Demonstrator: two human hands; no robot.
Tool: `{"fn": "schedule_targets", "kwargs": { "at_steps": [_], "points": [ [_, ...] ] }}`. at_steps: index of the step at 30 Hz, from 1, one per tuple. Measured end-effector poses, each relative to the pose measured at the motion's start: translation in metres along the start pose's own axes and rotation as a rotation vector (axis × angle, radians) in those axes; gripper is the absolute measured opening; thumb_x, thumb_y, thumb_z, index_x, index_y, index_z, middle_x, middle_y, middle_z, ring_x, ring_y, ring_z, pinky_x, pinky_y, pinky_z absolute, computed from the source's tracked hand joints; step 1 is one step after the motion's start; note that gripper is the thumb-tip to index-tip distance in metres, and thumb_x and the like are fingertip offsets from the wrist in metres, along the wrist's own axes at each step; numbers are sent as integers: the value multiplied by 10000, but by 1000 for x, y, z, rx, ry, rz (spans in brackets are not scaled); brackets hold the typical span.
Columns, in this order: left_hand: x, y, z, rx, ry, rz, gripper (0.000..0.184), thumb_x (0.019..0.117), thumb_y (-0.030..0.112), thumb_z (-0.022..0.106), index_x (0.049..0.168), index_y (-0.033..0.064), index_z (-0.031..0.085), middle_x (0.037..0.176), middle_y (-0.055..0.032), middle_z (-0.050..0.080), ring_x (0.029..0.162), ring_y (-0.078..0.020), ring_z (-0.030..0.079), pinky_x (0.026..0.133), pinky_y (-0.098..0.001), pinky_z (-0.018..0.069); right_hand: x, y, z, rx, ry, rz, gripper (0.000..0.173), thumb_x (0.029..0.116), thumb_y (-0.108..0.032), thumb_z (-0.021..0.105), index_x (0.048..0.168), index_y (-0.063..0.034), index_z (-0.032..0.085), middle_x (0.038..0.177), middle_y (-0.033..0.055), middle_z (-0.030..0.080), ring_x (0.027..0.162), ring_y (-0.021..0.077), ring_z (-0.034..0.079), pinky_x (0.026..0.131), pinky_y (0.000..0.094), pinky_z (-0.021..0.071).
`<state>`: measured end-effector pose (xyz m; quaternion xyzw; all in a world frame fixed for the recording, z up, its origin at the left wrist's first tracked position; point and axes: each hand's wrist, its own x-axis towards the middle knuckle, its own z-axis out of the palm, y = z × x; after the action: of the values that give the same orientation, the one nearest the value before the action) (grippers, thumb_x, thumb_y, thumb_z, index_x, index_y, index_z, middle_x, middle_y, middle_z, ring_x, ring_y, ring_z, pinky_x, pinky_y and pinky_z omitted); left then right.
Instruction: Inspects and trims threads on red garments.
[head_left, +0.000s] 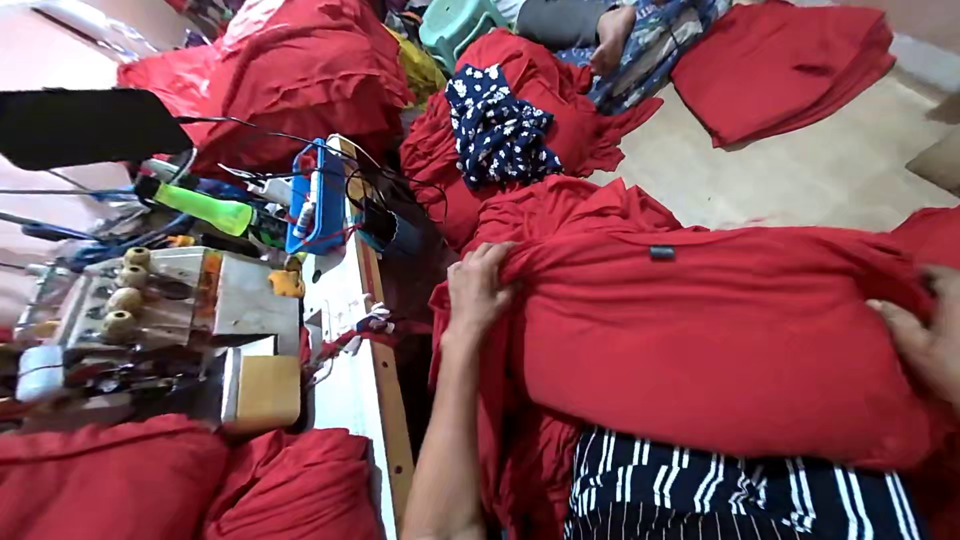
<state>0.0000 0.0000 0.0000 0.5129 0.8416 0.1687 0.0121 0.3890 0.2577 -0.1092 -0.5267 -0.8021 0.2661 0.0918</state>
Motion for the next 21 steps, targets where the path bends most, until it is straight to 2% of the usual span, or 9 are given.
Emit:
{"fn": "schedule_targets", "kwargs": {
  "at_steps": [2, 4, 6, 9, 11, 15, 17, 19, 21],
  "points": [
    [-1, 10, 18, 145, 48, -126, 600, 903, 170, 752, 1462, 110, 541, 1403, -200, 583, 1276, -435, 552, 1009, -700, 391, 0, 9, 41, 39, 86, 25, 452, 1040, -57, 513, 1476, 46, 452, 1414, 405, 462, 1209, 653, 505, 887, 832, 376],
    [-12, 18, 28, 238, 132, -213, 641, 935, 219, 723, 1518, 124, 473, 1471, -195, 531, 1359, -425, 493, 1036, -729, 343, -7, 16, 52, 90, 126, 61, 452, 1056, -77, 465, 1492, 40, 443, 1450, 390, 448, 1267, 635, 477, 935, 817, 359],
    [-33, 19, 37, 279, 226, -259, 666, 921, 191, 715, 1530, 115, 457, 1519, -197, 494, 1406, -430, 455, 1039, -753, 326, -15, 27, 54, 156, 151, 42, 484, 1052, -91, 447, 1517, 36, 413, 1469, 384, 435, 1314, 616, 448, 993, 793, 340],
    [-55, 10, 45, 165, 342, -318, 693, 833, 100, 715, 1485, 31, 490, 1506, -236, 493, 1367, -448, 491, 1009, -685, 408, -19, 34, 48, 210, 160, -27, 488, 1034, -58, 469, 1511, 40, 425, 1475, 373, 440, 1303, 604, 467, 1007, 764, 356],
    [-55, -3, 39, 51, 355, -366, 694, 812, 120, 752, 1457, 27, 514, 1450, -233, 534, 1275, -430, 563, 958, -637, 475, -16, 33, 41, 212, 160, -47, 468, 1032, -60, 484, 1486, 49, 455, 1460, 377, 446, 1283, 602, 478, 994, 767, 360],
    [-41, -41, 51, 134, 466, -151, 578, 772, 113, 717, 1325, -22, 617, 1321, -253, 629, 1146, -464, 635, 879, -650, 483, -20, 32, 43, 184, 181, -6, 437, 1044, -119, 474, 1446, 48, 512, 1387, 418, 472, 1249, 621, 487, 967, 774, 367],
    [-33, -56, 53, 59, 383, -117, 582, 790, 122, 692, 1341, -42, 600, 1336, -256, 619, 1173, -459, 623, 914, -648, 478, -25, 36, 49, 204, 171, -10, 417, 1047, -87, 457, 1424, 77, 522, 1377, 422, 481, 1247, 622, 490, 983, 754, 375],
    [-25, -57, 38, -121, 167, -248, 650, 841, 183, 723, 1430, -12, 530, 1421, -234, 559, 1303, -389, 550, 1069, -587, 428, -32, 38, 52, 221, 166, 5, 404, 1050, -75, 458, 1411, 95, 526, 1394, 414, 478, 1252, 615, 493, 985, 744, 385],
    [-19, -43, 16, -162, -14, -386, 733, 854, 179, 766, 1492, -4, 454, 1472, -263, 496, 1362, -403, 486, 1115, -595, 374, -39, 35, 47, 213, 182, 32, 386, 1042, -83, 497, 1380, 95, 552, 1383, 414, 480, 1231, 627, 496, 945, 765, 384]
  ]
}}
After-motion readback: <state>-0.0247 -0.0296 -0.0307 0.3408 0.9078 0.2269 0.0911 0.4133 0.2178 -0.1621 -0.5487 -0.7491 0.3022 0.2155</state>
